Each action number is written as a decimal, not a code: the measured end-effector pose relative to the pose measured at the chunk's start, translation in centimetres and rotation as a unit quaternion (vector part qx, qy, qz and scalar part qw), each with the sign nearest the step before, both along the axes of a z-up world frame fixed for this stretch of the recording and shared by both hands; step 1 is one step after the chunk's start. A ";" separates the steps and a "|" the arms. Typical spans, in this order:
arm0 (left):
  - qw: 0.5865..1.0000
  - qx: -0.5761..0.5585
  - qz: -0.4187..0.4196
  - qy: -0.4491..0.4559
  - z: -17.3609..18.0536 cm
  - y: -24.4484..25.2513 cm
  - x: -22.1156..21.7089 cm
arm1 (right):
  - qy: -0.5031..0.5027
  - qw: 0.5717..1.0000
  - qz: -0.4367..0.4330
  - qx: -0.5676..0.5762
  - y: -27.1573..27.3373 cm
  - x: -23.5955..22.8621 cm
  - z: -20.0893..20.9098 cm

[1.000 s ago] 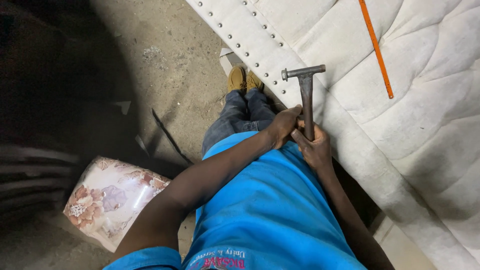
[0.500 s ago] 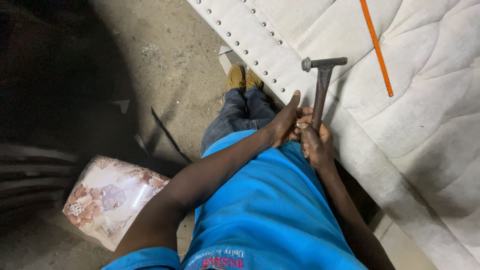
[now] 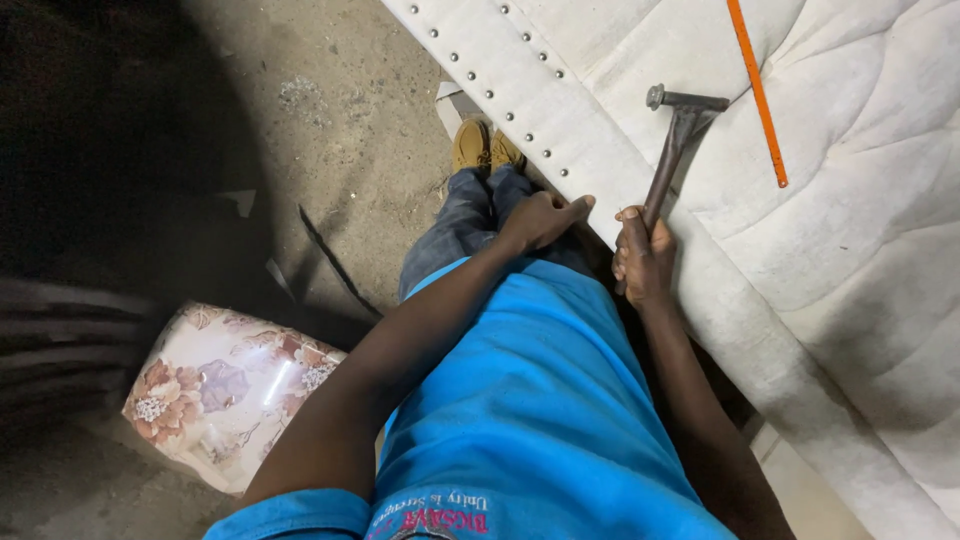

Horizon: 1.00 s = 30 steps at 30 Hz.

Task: Hammering decorative metal studs into the border of a tufted headboard

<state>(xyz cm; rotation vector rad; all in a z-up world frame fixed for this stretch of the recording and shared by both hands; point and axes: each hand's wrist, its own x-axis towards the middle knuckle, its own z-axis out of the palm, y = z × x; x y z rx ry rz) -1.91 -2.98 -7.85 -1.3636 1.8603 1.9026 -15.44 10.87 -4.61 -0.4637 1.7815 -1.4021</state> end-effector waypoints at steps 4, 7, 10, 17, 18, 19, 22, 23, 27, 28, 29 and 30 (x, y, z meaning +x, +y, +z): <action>1.000 -0.015 -0.019 -0.013 2.8 -0.1 0.0 | 0.033 0.999 0.020 0.029 -1.2 0.5 1.3; 0.999 -0.019 -0.026 -0.019 2.3 -0.1 -0.2 | 0.047 0.996 0.038 0.061 -2.3 0.7 2.6; 1.000 -0.001 -0.013 -0.025 2.7 -0.4 -0.2 | 0.034 0.992 0.050 0.110 -3.1 0.5 2.5; 1.000 0.004 -0.009 0.004 -0.1 -0.3 -0.5 | 0.067 0.984 0.071 0.152 -3.7 0.2 1.8; 1.000 -0.001 -0.006 0.012 -1.3 -0.4 -0.7 | 0.078 0.983 0.073 0.149 -3.6 0.0 1.1; 1.000 -0.001 -0.005 0.013 -1.3 -0.5 -0.7 | 0.079 0.983 0.074 0.149 -3.4 -0.2 0.1; 1.000 0.011 -0.006 0.025 -0.9 -0.4 -0.5 | 0.120 0.979 0.071 0.150 -3.1 -0.3 -1.4; 1.000 0.011 -0.009 0.025 -0.6 -0.5 -0.4 | 0.131 0.978 0.066 0.151 -3.3 0.1 -0.8; 1.000 0.008 -0.024 0.009 -0.6 -0.5 -0.1 | 0.201 0.962 0.069 0.172 -3.7 0.5 -0.4; 1.000 0.008 -0.023 0.009 0.3 -0.5 0.0 | 0.201 0.962 0.070 0.172 -3.5 0.4 -1.1; 1.000 0.011 -0.022 0.013 1.2 -0.5 0.1 | 0.218 0.959 0.059 0.173 -3.3 0.3 -1.8; 1.000 0.013 -0.020 0.016 2.0 -0.5 0.2 | 0.234 0.955 0.048 0.174 -3.1 0.2 -2.4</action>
